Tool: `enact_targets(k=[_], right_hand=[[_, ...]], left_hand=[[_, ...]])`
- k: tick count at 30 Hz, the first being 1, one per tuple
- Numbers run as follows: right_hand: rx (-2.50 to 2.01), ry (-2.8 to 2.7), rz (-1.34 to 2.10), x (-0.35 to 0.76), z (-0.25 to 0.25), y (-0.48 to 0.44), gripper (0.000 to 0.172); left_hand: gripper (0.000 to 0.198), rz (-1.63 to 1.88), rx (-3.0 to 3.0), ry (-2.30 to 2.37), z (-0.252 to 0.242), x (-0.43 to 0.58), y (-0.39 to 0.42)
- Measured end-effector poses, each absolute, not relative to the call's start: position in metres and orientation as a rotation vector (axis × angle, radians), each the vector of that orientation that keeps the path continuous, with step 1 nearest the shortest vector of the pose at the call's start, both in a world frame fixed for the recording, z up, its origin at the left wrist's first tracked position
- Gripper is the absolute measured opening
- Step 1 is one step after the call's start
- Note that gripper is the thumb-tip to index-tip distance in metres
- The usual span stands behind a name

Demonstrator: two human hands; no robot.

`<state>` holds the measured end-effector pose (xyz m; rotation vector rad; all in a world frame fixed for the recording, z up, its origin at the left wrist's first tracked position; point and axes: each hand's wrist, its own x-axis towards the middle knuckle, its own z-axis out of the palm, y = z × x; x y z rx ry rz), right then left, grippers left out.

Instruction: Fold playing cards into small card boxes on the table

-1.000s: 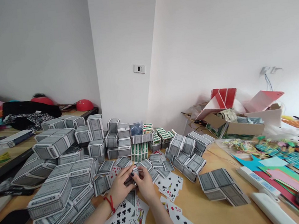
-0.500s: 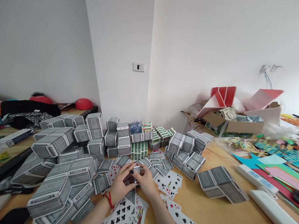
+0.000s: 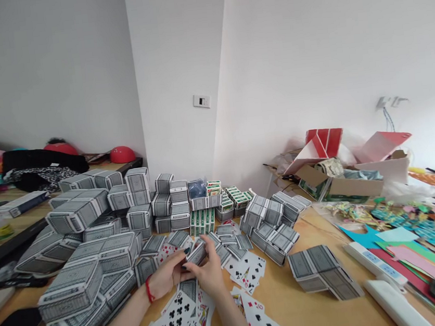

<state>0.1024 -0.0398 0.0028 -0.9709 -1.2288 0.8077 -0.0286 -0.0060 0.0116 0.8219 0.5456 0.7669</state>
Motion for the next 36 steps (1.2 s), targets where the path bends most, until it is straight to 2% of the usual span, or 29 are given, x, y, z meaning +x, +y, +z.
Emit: enact_targets(k=[3, 5, 12, 19, 25, 29, 36], right_hand=[[-0.990, -1.247, 0.795, 0.108, -0.006, -0.034, 0.077], [-1.042, -1.224, 0.784, 0.113, -0.011, -0.029, 0.074], [-1.114, -1.079, 0.942, 0.122, -0.016, -0.019, 0.044], [-0.866, -0.920, 1.230, 0.127, -0.001, -0.024, 0.042], [-0.855, -0.947, 1.223, 0.128, 0.001, -0.027, 0.045], [-0.836, -0.909, 1.227, 0.122, 0.004, -0.030, 0.041], [-0.842, -0.902, 1.234, 0.116, 0.008, -0.033, 0.043]], left_hand=[[0.017, 0.725, 0.786, 0.511, 0.019, -0.033, -0.007], [0.016, 0.734, 0.783, 0.517, 0.021, -0.034, -0.007], [0.021, 0.772, 0.866, 0.579, 0.020, -0.031, -0.007], [0.027, 0.897, 0.998, 0.659, 0.017, -0.027, -0.009], [0.058, 0.966, 1.112, 0.728, 0.012, -0.022, -0.007], [0.053, 0.918, 1.230, 0.661, 0.010, -0.021, -0.004], [0.057, 0.924, 1.307, 0.692, 0.003, -0.022, -0.003]])
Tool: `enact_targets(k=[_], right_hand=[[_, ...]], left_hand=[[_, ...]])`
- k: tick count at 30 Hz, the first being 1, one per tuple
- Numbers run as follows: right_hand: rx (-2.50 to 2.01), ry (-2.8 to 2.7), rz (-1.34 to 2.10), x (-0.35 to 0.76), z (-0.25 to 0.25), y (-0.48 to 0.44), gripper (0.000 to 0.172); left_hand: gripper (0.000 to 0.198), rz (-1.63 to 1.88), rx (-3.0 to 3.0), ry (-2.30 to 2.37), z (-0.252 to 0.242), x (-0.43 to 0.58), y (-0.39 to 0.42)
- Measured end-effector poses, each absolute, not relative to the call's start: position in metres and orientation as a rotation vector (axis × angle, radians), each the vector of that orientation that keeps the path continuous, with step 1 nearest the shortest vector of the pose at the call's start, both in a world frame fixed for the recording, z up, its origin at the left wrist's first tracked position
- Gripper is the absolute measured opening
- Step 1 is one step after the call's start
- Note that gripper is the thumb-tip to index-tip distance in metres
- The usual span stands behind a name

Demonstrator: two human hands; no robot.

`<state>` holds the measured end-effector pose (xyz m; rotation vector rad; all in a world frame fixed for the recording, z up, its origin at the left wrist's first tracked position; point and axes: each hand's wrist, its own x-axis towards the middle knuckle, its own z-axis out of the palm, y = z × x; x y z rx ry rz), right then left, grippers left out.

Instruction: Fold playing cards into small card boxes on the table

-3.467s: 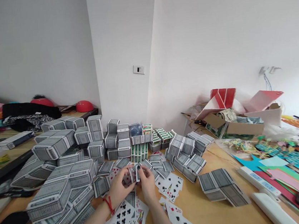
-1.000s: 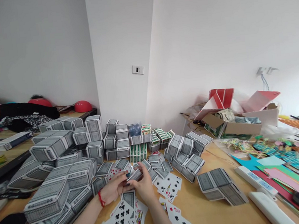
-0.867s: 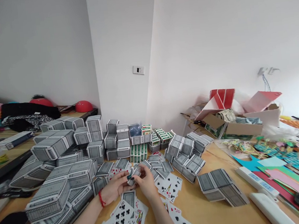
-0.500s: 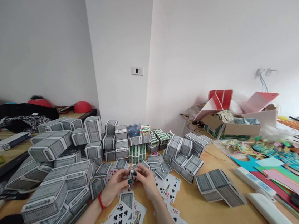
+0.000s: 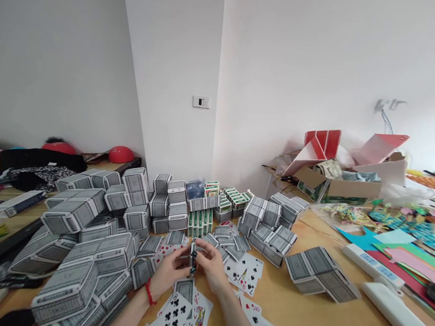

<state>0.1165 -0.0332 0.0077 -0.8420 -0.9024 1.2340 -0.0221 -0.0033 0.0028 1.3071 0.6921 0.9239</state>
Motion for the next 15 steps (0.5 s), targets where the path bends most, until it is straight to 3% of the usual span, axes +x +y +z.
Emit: enact_targets(k=[15], right_hand=[[-0.869, -0.814, 1.292, 0.116, 0.000, -0.028, 0.032]], left_hand=[[0.058, 1.122, 1.870, 1.047, -0.003, -0.022, -0.013]])
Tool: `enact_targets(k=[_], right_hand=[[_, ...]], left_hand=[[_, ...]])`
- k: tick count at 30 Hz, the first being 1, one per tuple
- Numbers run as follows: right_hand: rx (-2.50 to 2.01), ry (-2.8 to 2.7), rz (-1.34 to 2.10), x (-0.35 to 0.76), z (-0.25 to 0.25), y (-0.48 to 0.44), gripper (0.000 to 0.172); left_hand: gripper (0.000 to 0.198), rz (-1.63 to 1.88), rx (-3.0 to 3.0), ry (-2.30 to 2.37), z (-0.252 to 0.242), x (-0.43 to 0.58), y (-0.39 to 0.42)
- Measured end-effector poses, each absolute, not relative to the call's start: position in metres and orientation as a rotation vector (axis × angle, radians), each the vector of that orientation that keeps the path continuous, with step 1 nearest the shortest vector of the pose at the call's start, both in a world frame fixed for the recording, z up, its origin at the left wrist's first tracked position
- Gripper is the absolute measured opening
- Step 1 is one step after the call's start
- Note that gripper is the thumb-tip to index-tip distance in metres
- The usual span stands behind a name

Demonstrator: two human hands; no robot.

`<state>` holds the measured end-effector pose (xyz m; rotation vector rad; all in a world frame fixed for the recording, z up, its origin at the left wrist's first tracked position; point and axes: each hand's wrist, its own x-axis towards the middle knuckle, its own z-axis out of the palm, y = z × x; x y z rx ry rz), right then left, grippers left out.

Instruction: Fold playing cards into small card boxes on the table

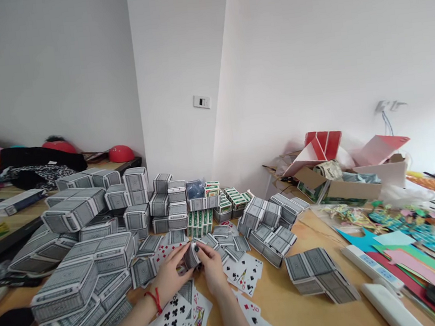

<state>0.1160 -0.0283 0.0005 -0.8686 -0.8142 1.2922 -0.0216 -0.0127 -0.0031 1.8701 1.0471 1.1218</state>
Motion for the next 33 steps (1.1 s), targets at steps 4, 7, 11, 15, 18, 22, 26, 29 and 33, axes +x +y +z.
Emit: enact_targets(k=[4, 7, 11, 15, 18, 22, 26, 29, 33], right_hand=[[-0.967, -0.952, 1.259, 0.116, 0.000, -0.029, 0.032], [-1.043, -1.033, 1.142, 0.116, -0.001, -0.029, 0.036], [-1.132, -1.081, 1.020, 0.116, -0.006, -0.027, 0.039], [-1.119, -1.009, 1.080, 0.117, -0.008, -0.027, 0.039], [-1.118, -1.033, 1.138, 0.116, -0.004, -0.030, 0.036], [-1.059, -1.304, 1.013, 0.111, 0.001, -0.035, 0.024], [-1.100, -1.343, 0.873, 0.109, -0.003, -0.035, 0.018], [-1.110, -1.213, 0.993, 0.110, -0.007, -0.032, 0.024], [-1.072, -1.102, 1.133, 0.110, -0.007, -0.031, 0.033]], left_hand=[[0.056, 1.149, 1.988, 1.064, -0.005, -0.025, -0.011], [0.055, 1.153, 2.033, 1.026, -0.005, -0.026, -0.013], [0.056, 1.128, 2.089, 0.991, -0.003, -0.026, -0.014], [0.057, 1.112, 2.100, 1.031, -0.006, -0.025, -0.009], [0.057, 1.089, 2.133, 1.072, -0.013, -0.026, -0.004], [0.058, 1.047, 2.215, 1.127, -0.020, -0.027, 0.000], [0.058, 1.040, 2.190, 1.144, -0.016, -0.027, -0.003], [0.055, 1.081, 2.065, 1.061, -0.007, -0.026, -0.006], [0.040, 1.174, 1.761, 1.008, 0.001, -0.025, -0.008]])
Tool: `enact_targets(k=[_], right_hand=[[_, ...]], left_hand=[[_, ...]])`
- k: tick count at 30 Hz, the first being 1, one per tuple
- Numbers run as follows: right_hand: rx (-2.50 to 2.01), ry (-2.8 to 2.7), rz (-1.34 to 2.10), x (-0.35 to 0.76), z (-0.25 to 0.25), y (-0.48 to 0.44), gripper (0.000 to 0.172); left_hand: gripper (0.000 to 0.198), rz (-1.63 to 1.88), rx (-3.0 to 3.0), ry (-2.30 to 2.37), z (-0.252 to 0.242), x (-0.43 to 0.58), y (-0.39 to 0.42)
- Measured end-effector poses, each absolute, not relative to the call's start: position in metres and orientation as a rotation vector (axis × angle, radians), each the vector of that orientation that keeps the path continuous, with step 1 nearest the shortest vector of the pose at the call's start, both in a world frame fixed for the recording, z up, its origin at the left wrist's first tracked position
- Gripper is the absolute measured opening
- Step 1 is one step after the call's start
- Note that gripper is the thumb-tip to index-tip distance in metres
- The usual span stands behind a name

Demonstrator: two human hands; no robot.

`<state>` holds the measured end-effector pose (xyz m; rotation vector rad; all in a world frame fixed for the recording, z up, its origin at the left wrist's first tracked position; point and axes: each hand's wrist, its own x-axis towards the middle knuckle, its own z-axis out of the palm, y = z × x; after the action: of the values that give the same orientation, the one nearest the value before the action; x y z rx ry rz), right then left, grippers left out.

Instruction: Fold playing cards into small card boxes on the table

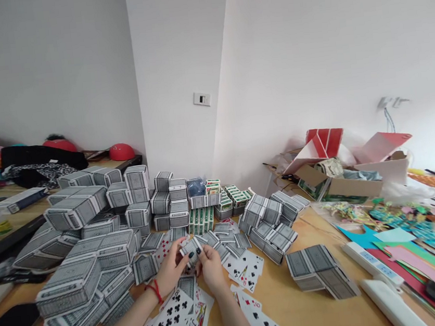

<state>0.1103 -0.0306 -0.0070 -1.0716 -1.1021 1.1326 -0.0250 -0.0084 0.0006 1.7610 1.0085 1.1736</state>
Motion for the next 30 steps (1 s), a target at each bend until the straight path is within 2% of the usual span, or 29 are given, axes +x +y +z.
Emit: enact_targets(k=[3, 5, 9, 14, 26, 30], right_hand=[[-1.067, -1.147, 1.199, 0.107, -0.004, -0.034, 0.035], [-1.053, -1.195, 1.243, 0.105, 0.000, -0.037, 0.035], [-0.932, -1.192, 1.377, 0.100, 0.008, -0.042, 0.032], [-0.846, -1.052, 1.453, 0.098, 0.007, -0.040, 0.033], [-0.822, -1.027, 1.474, 0.103, 0.005, -0.038, 0.033], [-0.851, -0.991, 1.403, 0.101, 0.003, -0.036, 0.031]], left_hand=[[0.019, 1.178, 1.650, 1.071, 0.002, -0.025, -0.008], [0.015, 1.193, 1.590, 1.089, 0.003, -0.026, -0.007], [0.025, 1.246, 1.408, 1.030, 0.006, -0.025, -0.004], [0.035, 1.126, 1.157, 0.932, 0.005, -0.022, 0.000], [0.040, 1.187, 1.131, 0.943, 0.004, -0.025, 0.000], [0.034, 1.187, 1.250, 0.969, 0.006, -0.024, -0.004]])
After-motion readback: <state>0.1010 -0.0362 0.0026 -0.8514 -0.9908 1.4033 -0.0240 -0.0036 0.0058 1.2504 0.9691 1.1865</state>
